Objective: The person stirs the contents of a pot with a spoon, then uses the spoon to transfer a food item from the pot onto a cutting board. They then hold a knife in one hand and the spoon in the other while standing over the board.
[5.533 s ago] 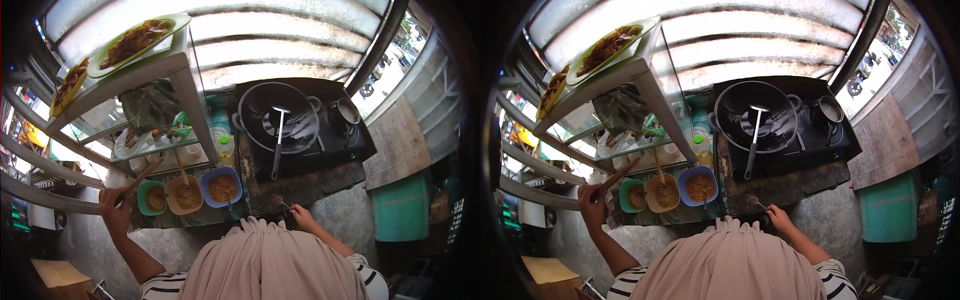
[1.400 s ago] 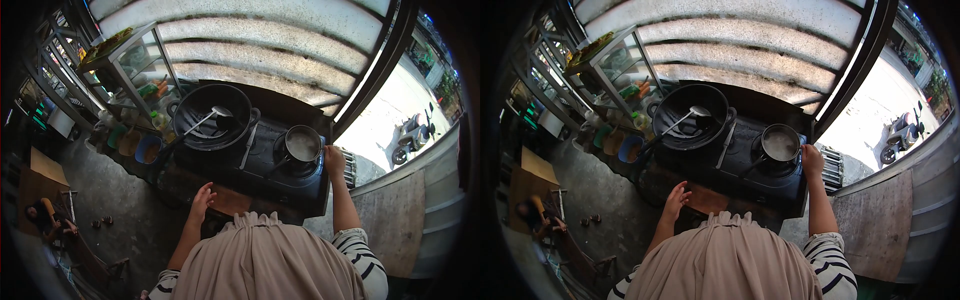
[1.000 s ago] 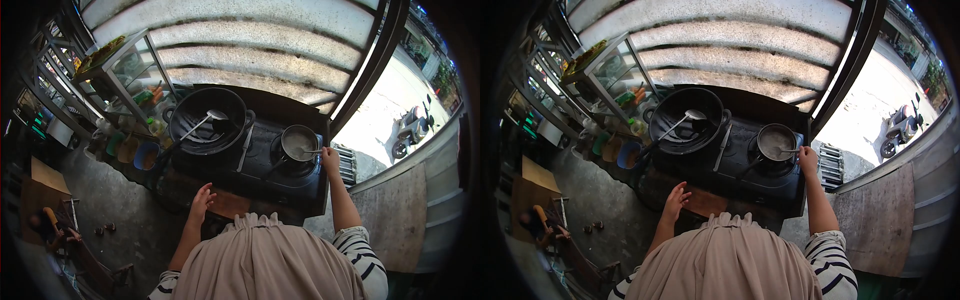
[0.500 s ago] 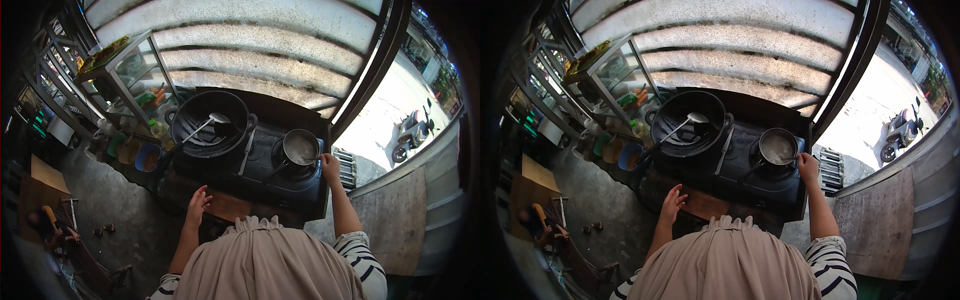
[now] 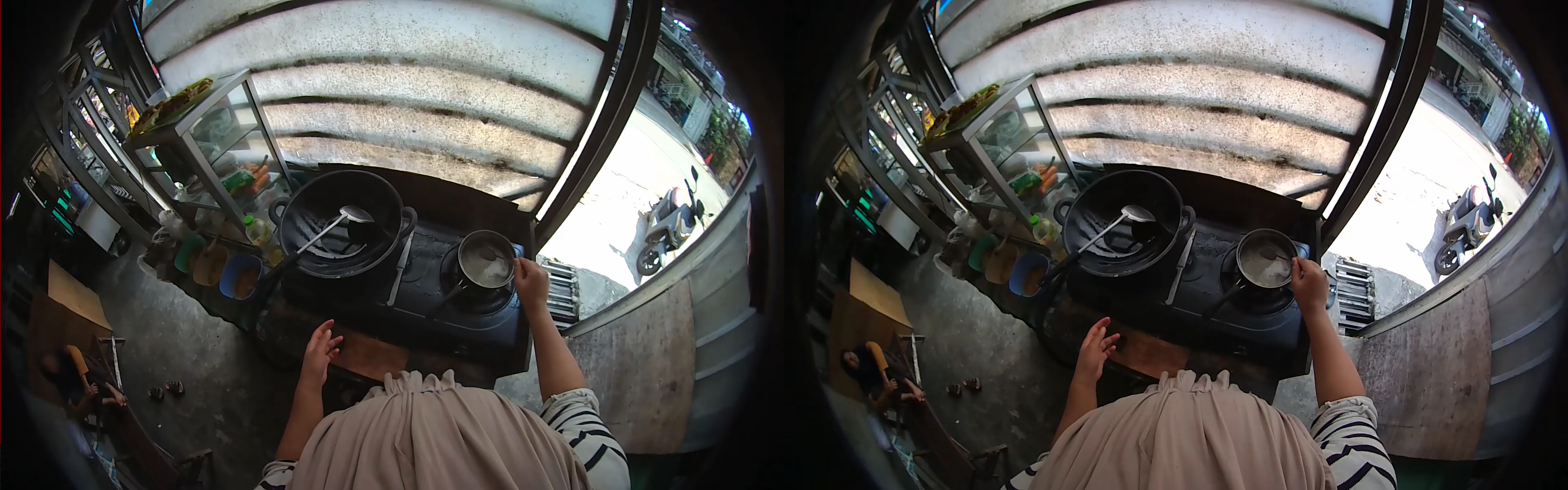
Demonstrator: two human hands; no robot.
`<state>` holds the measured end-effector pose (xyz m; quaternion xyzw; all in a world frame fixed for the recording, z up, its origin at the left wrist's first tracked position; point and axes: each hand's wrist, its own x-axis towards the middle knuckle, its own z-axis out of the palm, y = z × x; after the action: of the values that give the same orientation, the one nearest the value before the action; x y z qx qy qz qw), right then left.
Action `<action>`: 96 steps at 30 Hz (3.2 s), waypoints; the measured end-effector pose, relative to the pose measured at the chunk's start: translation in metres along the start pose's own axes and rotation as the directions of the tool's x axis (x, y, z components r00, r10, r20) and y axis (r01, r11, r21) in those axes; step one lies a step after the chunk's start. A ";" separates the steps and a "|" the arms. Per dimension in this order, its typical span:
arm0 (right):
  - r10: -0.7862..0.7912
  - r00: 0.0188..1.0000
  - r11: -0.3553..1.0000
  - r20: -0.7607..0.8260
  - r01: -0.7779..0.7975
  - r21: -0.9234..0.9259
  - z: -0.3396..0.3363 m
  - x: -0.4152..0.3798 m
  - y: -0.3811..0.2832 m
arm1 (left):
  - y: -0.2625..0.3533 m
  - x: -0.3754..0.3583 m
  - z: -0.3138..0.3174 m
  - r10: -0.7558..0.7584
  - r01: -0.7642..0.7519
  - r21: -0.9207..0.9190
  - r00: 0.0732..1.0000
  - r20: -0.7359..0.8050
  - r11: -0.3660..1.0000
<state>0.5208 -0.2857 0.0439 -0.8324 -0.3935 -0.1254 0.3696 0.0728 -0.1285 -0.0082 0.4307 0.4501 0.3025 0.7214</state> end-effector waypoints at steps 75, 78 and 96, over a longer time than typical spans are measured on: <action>0.416 0.874 0.629 0.250 -0.475 0.616 -0.032 0.010 0.021 | 0.024 0.025 0.013 -0.006 0.003 0.038 0.996 0.092 0.999; 0.236 0.959 0.930 0.155 -0.269 0.250 -0.025 0.006 0.013 | 0.025 0.021 0.014 -0.019 0.016 0.046 0.996 0.082 0.999; 0.321 0.832 0.813 0.453 -0.487 0.319 0.045 0.011 0.030 | 0.016 0.013 0.007 -0.012 0.010 0.030 0.998 0.058 0.999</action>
<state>0.5472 -0.2597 0.0026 -0.8056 -0.2849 0.2085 0.4757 0.0834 -0.1129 0.0026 0.4475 0.4356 0.2788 0.7295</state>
